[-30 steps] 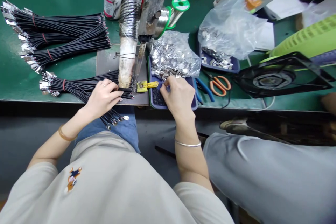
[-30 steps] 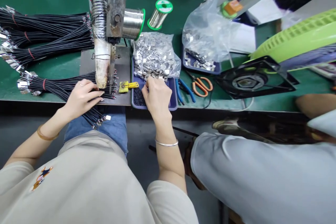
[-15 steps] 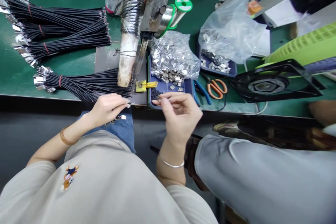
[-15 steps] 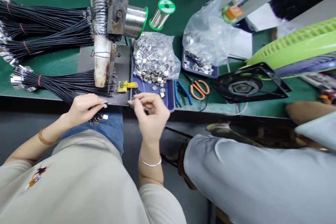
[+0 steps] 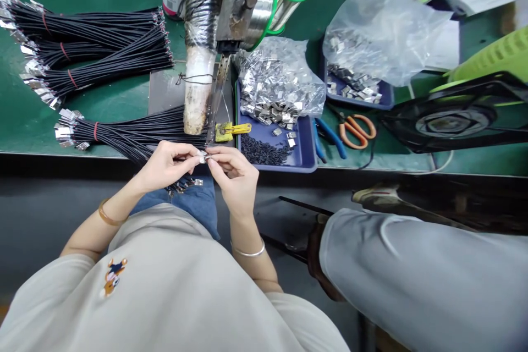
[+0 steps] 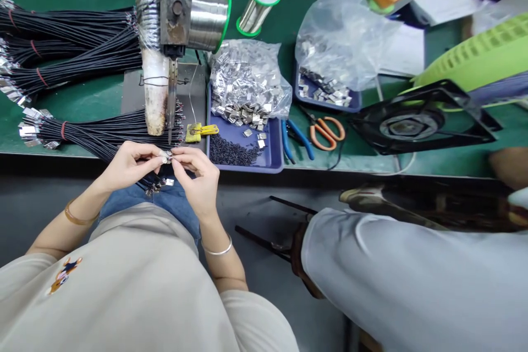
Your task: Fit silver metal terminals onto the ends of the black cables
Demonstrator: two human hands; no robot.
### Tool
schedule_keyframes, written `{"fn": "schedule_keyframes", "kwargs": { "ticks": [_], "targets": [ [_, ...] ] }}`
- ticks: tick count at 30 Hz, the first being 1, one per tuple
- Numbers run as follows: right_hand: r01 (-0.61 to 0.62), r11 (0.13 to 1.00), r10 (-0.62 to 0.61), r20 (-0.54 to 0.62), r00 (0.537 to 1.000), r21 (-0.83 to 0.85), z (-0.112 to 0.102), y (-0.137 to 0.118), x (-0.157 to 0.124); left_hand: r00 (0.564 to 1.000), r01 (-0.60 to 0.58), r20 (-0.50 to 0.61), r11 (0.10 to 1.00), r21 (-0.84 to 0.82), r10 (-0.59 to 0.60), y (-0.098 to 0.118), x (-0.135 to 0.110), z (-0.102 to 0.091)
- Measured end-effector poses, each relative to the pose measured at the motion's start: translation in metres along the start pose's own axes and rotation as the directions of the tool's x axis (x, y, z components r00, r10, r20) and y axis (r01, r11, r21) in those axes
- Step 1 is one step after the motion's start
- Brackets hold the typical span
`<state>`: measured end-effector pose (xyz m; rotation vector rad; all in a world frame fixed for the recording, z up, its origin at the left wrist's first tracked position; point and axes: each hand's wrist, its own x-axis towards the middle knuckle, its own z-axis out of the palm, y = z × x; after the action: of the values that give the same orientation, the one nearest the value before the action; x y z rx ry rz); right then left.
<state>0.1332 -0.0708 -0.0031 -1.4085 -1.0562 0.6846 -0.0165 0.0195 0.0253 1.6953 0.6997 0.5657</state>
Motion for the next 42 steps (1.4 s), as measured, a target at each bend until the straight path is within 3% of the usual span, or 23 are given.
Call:
{"fn": "schedule_keyframes", "kwargs": {
  "ticks": [11, 23, 25, 29, 33, 35, 38, 42],
  "targets": [
    [-0.006, 1.000, 0.006, -0.008, 1.000, 0.021, 0.003, 0.005, -0.002, 0.997, 0.033, 0.069, 0.999, 0.009, -0.033, 0.006, -0.001, -0.004],
    [0.285, 0.914, -0.292, 0.022, 0.956, -0.287, -0.003, -0.002, -0.005, 1.000, -0.001, 0.012, 1.000, 0.020, 0.001, -0.001, -0.002, 0.005],
    [0.242, 0.941, -0.248, 0.007, 0.969, -0.235, -0.002, -0.001, -0.005, 1.000, -0.003, 0.015, 1.000, 0.007, 0.003, -0.002, -0.001, 0.003],
    [0.047, 0.999, -0.047, 0.022, 0.999, 0.023, 0.001, 0.005, -0.003, 0.998, -0.029, 0.047, 0.997, -0.072, 0.032, -0.003, -0.001, -0.003],
    [0.022, 0.992, -0.025, 0.023, 0.999, 0.121, 0.000, 0.008, -0.002, 1.000, 0.002, 0.020, 0.994, -0.105, 0.000, -0.004, -0.001, -0.001],
    [0.101, 0.993, -0.096, -0.076, 0.992, 0.060, -0.001, 0.005, -0.003, 0.997, 0.052, -0.054, 0.990, -0.131, -0.060, -0.004, -0.001, 0.003],
    [0.284, 0.957, -0.290, -0.189, 0.938, -0.056, -0.003, 0.000, -0.008, 0.982, 0.113, -0.134, 0.979, -0.171, -0.137, -0.005, 0.000, 0.010],
    [0.428, 0.875, -0.462, -0.127, 0.878, -0.225, -0.002, -0.002, -0.011, 0.974, 0.114, -0.168, 0.969, -0.217, -0.152, -0.005, 0.001, 0.014]
  ]
}}
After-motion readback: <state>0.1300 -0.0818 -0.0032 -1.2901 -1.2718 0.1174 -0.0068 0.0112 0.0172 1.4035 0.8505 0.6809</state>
